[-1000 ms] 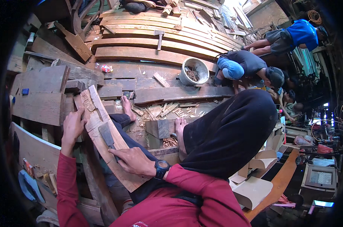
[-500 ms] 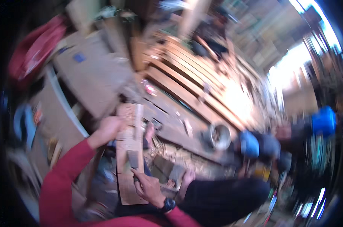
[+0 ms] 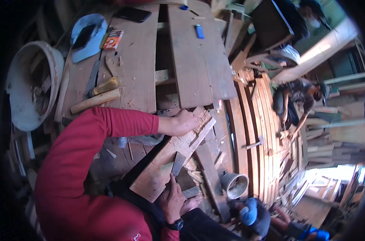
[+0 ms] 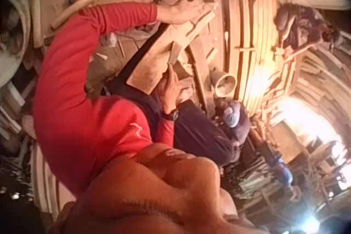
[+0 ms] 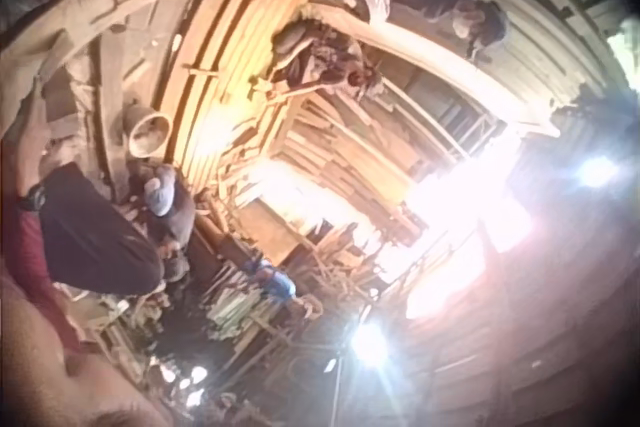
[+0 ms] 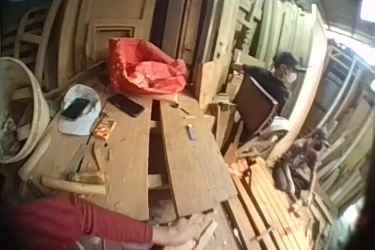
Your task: The person holds a wooden workpiece and scores lines along its surface using a metal chisel tool.
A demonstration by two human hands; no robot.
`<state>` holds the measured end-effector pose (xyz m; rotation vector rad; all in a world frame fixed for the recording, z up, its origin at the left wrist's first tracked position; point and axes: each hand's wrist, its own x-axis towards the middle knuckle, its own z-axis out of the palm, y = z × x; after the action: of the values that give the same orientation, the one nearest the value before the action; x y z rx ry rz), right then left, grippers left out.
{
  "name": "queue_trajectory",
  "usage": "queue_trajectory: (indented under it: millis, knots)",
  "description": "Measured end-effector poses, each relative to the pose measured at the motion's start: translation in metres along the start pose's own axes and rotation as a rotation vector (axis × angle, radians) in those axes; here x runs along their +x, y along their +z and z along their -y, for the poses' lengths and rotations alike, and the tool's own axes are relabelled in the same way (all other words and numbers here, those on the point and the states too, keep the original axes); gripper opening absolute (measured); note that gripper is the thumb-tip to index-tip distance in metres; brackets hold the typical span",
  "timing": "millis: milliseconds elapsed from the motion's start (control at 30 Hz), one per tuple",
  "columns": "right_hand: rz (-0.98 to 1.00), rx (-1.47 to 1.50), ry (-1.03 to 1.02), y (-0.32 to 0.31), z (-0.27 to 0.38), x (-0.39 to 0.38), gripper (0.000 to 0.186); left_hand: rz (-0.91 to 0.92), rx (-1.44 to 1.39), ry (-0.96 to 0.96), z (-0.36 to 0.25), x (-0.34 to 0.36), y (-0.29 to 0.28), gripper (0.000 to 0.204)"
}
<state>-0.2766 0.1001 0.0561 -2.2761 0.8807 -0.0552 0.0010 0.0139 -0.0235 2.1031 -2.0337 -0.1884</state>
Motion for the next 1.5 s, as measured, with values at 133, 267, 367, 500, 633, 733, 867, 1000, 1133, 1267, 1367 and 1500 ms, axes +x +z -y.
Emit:
queue_trajectory:
  millis: [133, 267, 367, 500, 633, 733, 867, 1000, 1133, 1267, 1367, 1500]
  knots:
    - [0.051, 0.009, 0.076, -0.001, -0.002, -0.001, 0.072, -0.035, -0.085, 0.041, -0.004, 0.012, 0.008, 0.010]
    - [0.138, -0.046, 0.045, 0.006, -0.001, 0.001, 0.081, 0.085, -0.019, 0.016, 0.001, 0.013, 0.007, 0.010]
    - [0.136, -0.028, 0.030, 0.011, -0.001, -0.001, 0.083, 0.135, 0.037, -0.007, -0.001, 0.015, 0.003, 0.009]
    - [0.147, -0.001, 0.020, 0.009, 0.003, -0.005, 0.083, 0.101, 0.061, -0.008, 0.009, 0.010, 0.003, 0.010]
    - [0.107, -0.001, 0.014, 0.004, -0.005, 0.001, 0.082, 0.204, 0.059, 0.021, 0.013, 0.015, 0.013, 0.018]
    - [0.078, 0.001, 0.075, 0.002, -0.012, 0.005, 0.084, 0.143, -0.062, 0.115, 0.009, 0.015, 0.019, 0.020]
    - [0.028, 0.013, 0.054, 0.009, -0.033, 0.003, 0.086, 0.173, 0.033, 0.112, 0.005, 0.008, 0.010, 0.024]
    - [-0.038, 0.056, -0.007, 0.018, -0.030, 0.004, 0.087, 0.199, -0.074, 0.097, 0.006, 0.005, 0.016, 0.022]
    - [-0.022, 0.078, 0.025, 0.011, -0.024, 0.005, 0.084, 0.223, -0.130, 0.054, 0.005, 0.004, 0.012, 0.016]
    - [-0.096, 0.071, -0.012, 0.008, -0.017, 0.003, 0.083, -0.045, -0.386, 0.059, 0.010, -0.004, 0.016, 0.015]
    - [0.018, -0.102, 0.021, -0.002, -0.013, -0.002, 0.081, -0.153, -0.276, 0.071, 0.007, 0.003, 0.006, 0.018]
    - [0.010, -0.015, -0.027, 0.002, -0.020, 0.002, 0.084, -0.238, -0.321, 0.047, 0.006, 0.008, 0.006, 0.013]
